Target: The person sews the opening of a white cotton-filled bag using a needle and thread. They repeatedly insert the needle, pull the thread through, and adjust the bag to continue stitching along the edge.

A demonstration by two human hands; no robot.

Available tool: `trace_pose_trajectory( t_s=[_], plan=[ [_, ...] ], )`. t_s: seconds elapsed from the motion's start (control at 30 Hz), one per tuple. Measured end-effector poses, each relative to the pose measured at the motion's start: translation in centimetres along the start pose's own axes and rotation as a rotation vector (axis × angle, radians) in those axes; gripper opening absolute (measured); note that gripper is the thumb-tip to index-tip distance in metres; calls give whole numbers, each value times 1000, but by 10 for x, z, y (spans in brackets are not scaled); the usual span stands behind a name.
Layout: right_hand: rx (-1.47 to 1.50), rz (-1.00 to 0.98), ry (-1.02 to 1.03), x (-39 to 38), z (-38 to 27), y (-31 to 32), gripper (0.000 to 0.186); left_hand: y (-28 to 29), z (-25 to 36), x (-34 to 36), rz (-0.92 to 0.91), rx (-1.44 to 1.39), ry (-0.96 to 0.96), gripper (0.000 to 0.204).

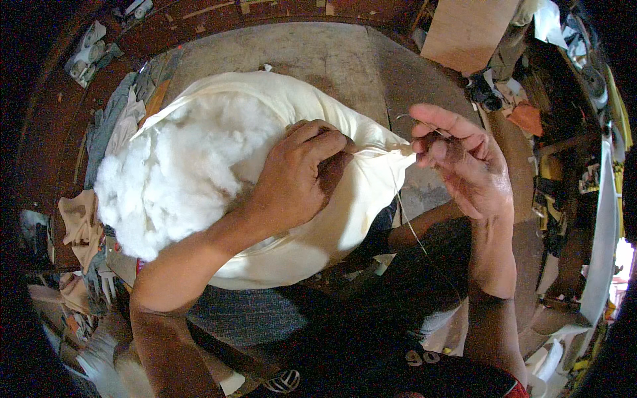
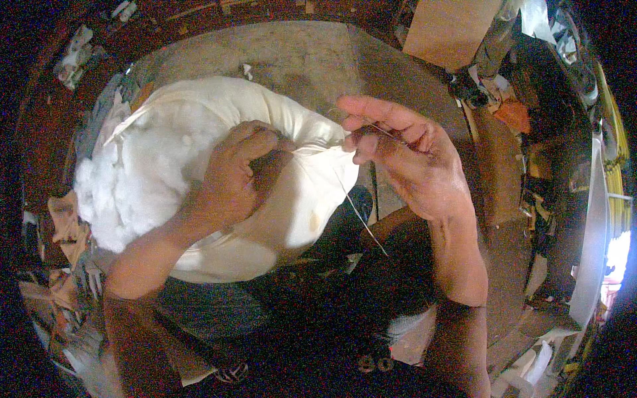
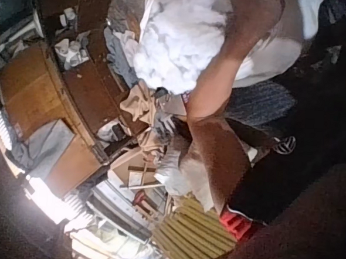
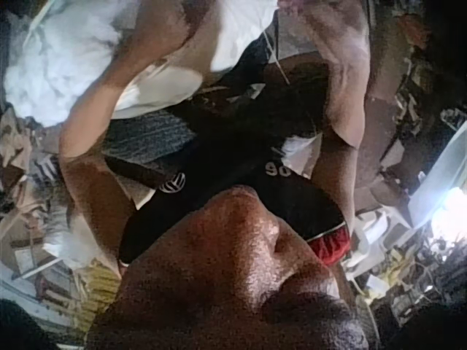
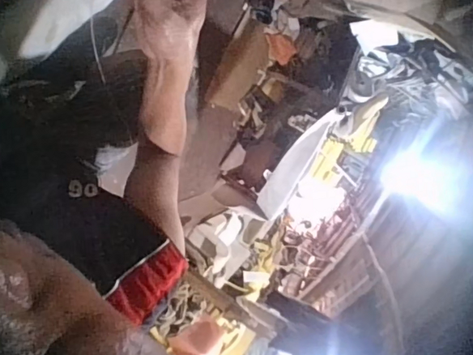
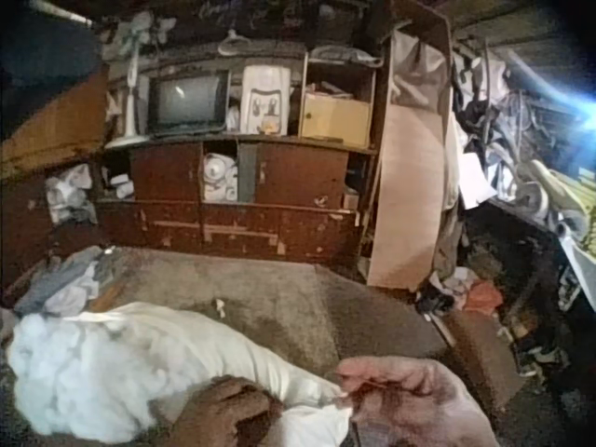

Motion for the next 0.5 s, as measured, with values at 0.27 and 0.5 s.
trace_pose_trajectory(
  t_s=[0.27, 0.5],
  plan=[
    [-191, -199, -31, 11, -36, 1, 28, 0, -4, -2, -38, -19, -13, 11],
    [-300, 32, 103, 10, -6, -12, 24, 0, 2, -4, -1, -21, -7, 9]
  ],
)
Point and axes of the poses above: each hand's wrist, its own x-axis towards the middle knuckle, its own y-axis out of the back of the hand, z = x × y, the point moved 1 cm from there along x, towards the middle knuckle, and after that the axes turned 7 degrees about -y, right-handed, at the moved point
